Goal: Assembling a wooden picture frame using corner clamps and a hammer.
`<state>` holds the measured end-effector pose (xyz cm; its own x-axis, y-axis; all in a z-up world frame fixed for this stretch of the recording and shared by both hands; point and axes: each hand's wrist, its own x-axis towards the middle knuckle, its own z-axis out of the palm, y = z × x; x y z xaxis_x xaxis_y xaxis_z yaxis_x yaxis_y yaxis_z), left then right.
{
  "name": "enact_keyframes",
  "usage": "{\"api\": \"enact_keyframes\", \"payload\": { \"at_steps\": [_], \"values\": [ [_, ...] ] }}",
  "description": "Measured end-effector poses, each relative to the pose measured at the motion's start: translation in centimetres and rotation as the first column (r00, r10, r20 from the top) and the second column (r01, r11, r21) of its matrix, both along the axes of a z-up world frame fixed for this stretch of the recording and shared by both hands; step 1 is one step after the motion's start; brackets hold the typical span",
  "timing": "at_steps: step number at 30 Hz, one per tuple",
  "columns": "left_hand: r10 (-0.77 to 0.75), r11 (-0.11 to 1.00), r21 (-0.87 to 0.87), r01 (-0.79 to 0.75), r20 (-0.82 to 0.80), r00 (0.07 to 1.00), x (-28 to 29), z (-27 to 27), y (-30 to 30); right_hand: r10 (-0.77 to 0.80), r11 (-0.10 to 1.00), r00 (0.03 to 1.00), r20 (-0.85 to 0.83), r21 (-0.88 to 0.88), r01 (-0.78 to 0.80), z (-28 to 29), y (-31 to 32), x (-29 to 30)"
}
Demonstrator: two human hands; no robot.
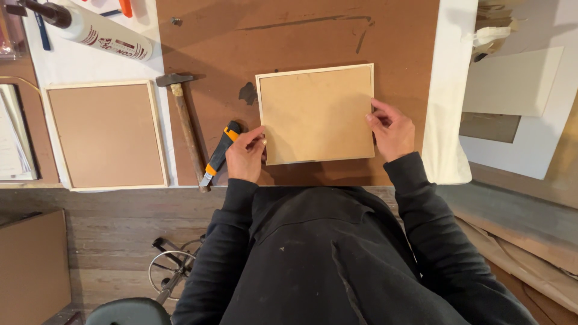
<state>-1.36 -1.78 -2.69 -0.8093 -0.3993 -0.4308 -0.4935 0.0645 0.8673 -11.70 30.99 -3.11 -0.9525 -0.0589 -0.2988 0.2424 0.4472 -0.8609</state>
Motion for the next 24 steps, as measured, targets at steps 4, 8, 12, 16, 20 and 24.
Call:
{"api": "enact_keyframes", "payload": {
  "at_steps": [4,8,12,16,20,24],
  "values": [
    [-0.088,0.952,-0.302,0.053,-0.104,0.991,0.3,-0.4,-0.2,0.085,0.954,0.972,-0.217,0.299,-0.016,0.8,0.5,0.7],
    [-0.185,0.884,-0.446,0.137,-0.067,0.98,0.0,-0.1,0.4,0.094,0.957,0.974,-0.204,0.287,-0.032,0.3,0.3,1.6],
    [-0.222,0.887,-0.429,0.171,-0.071,0.973,0.1,-1.8,-0.3,0.026,0.969,0.985,-0.173,0.245,0.017,0.5,0.1,2.2],
    [-0.074,0.997,0.013,0.076,-0.112,0.991,0.8,-1.5,-2.1,-0.063,0.992,0.995,0.077,-0.1,0.071,3.0,-0.1,2.6],
    [-0.03,0.983,0.178,0.045,-0.084,0.996,0.3,3.4,-3.5,-0.13,0.968,0.986,0.1,-0.203,0.148,4.6,-1.5,5.2],
    [-0.107,0.987,0.111,0.116,-0.08,0.991,1.0,4.0,-5.4,-0.151,0.978,0.988,0.035,-0.138,0.154,4.8,-2.9,7.3]
  ]
}}
